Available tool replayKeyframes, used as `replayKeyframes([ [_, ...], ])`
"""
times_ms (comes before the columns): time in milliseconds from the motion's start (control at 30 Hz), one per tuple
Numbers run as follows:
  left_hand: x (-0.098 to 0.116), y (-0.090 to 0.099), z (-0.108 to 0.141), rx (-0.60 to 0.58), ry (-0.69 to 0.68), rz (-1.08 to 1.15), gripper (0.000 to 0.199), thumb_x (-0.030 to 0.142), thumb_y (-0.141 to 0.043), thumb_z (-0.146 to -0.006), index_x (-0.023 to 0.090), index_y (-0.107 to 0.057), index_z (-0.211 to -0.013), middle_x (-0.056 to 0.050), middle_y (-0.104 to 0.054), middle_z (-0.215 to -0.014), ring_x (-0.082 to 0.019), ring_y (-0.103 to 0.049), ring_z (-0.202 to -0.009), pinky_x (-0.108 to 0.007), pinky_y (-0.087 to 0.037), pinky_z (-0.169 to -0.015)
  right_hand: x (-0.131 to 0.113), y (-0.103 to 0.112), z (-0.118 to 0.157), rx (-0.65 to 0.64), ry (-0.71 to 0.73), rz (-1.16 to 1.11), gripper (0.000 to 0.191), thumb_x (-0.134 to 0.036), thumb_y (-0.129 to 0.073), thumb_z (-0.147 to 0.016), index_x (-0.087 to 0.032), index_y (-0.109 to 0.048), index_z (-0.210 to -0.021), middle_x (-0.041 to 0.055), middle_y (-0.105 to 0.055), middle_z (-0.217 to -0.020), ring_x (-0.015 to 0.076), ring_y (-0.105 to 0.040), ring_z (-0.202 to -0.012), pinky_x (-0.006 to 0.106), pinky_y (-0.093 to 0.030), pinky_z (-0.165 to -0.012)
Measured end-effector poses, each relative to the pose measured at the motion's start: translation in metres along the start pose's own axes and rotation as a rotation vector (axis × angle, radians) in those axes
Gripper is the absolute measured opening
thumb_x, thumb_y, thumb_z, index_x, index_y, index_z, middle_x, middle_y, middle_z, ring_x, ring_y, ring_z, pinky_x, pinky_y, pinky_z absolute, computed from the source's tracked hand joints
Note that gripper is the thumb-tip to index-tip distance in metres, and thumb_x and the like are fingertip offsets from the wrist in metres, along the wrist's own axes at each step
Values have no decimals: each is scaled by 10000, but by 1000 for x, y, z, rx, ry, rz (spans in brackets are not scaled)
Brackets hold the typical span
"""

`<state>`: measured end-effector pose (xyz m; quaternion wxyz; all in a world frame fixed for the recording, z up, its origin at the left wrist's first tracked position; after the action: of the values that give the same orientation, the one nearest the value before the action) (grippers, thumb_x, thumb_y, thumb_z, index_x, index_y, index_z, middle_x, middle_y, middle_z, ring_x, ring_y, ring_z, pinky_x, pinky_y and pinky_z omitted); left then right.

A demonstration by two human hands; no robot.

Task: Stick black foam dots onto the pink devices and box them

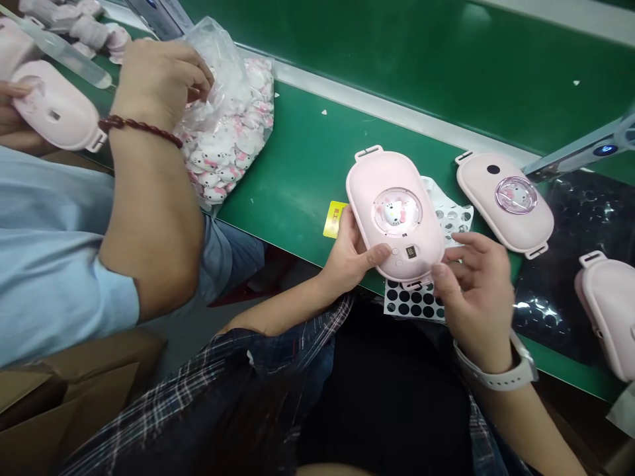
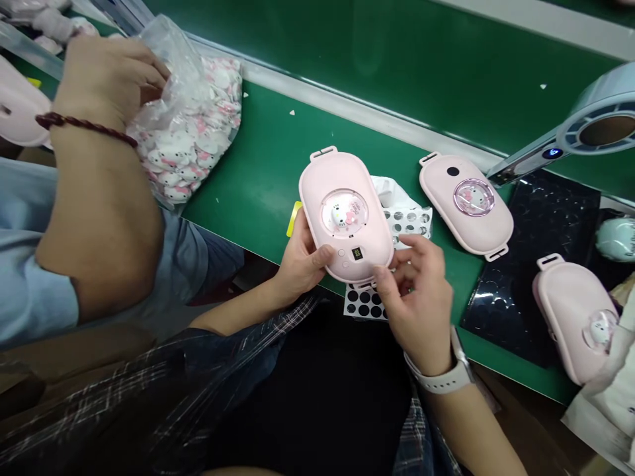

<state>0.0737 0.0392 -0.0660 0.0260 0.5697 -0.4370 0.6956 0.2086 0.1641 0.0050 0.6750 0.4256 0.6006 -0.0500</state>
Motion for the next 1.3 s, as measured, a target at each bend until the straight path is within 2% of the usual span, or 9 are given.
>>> replayKeyframes([
  [100, 1, 0, 2, -23, -60, -47, 798, 467, -909, -740, 268, -421, -1340, -92, -555, -1411, -283, -550, -1357, -433, -487, -1148, 4, -15, -3, -151, -25, -12, 655, -459, -758, -899, -224, -470, -1438, 100, -706, -1114, 204, -708, -699, 302, -573, -513],
  [233, 4, -3, 5, -59, -102, -95, 785, 429, -893, -771, 268, -408, -1367, -93, -550, -1407, -266, -559, -1338, -414, -509, -1128, 7, -21, -8, -182, 10, -40, 736, -443, -785, -881, -246, -457, -1510, 155, -594, -1396, 299, -711, -1024, 376, -641, -691],
  [400, 0, -2, 4, -65, -57, -74, 777, 428, -878, -786, 271, -396, -1375, -92, -553, -1404, -271, -558, -1340, -425, -502, -1134, 0, -21, -11, -250, 8, -153, 650, -346, -724, -927, -257, -467, -1518, 120, -622, -1353, 335, -643, -1223, 478, -630, -937],
  [567, 2, -1, 4, -54, -56, -80, 793, 447, -885, -768, 272, -400, -1370, -94, -531, -1422, -290, -531, -1366, -448, -474, -1155, -1, -18, -10, -259, -12, -165, 654, -322, -697, -925, -235, -462, -1529, 128, -622, -1354, 359, -597, -1306, 495, -626, -960],
  [667, 5, -2, 5, -46, -39, -97, 813, 477, -883, -762, 269, -391, -1375, -106, -515, -1446, -309, -515, -1385, -472, -448, -1173, 3, -19, -9, -277, -53, -228, 646, -348, -700, -928, -241, -470, -1522, 126, -632, -1315, 340, -650, -1207, 427, -661, -797],
  [867, 7, -4, 4, -54, -10, -26, 798, 511, -870, -763, 268, -423, -1378, -107, -542, -1444, -316, -519, -1396, -486, -431, -1192, 4, -19, -7, -304, -184, -403, 600, -388, -769, -895, -271, -518, -1427, 50, -679, -1018, 162, -614, -578, 280, -509, -380],
  [1000, 5, -3, 1, -47, 102, 55, 751, 498, -821, -801, 246, -451, -1404, -123, -566, -1462, -337, -504, -1428, -520, -401, -1228, 6, -4, -10, -208, -188, -364, 595, -388, -755, -910, -259, -493, -1429, 13, -693, -867, 169, -622, -539, 296, -517, -421],
  [1133, 6, -2, 0, -35, 96, 52, 758, 415, -857, -780, 247, -450, -1397, -114, -601, -1429, -316, -539, -1403, -508, -410, -1231, 13, 22, -15, 20, -57, -17, 426, -306, -744, -893, -251, -582, -1283, 23, -717, -938, 164, -657, -644, 301, -531, -557],
  [1300, 4, -1, -2, 40, -11, -16, 964, 439, -900, -738, 305, -330, -1503, -110, -563, -1475, -305, -542, -1403, -489, -446, -1209, 12, 10, -11, -189, 166, 373, 69, -176, -629, -884, -225, -634, -931, -10, -627, -713, 151, -573, -578, 296, -439, -563],
])
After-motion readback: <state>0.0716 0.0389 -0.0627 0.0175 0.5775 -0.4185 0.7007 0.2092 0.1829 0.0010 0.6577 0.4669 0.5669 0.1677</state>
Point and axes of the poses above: each hand's wrist, its own z-axis away from the middle knuckle, its own y-axis out of the back of the hand, x = y × z, the point moved 4 cm from there along -z, towards the middle knuckle
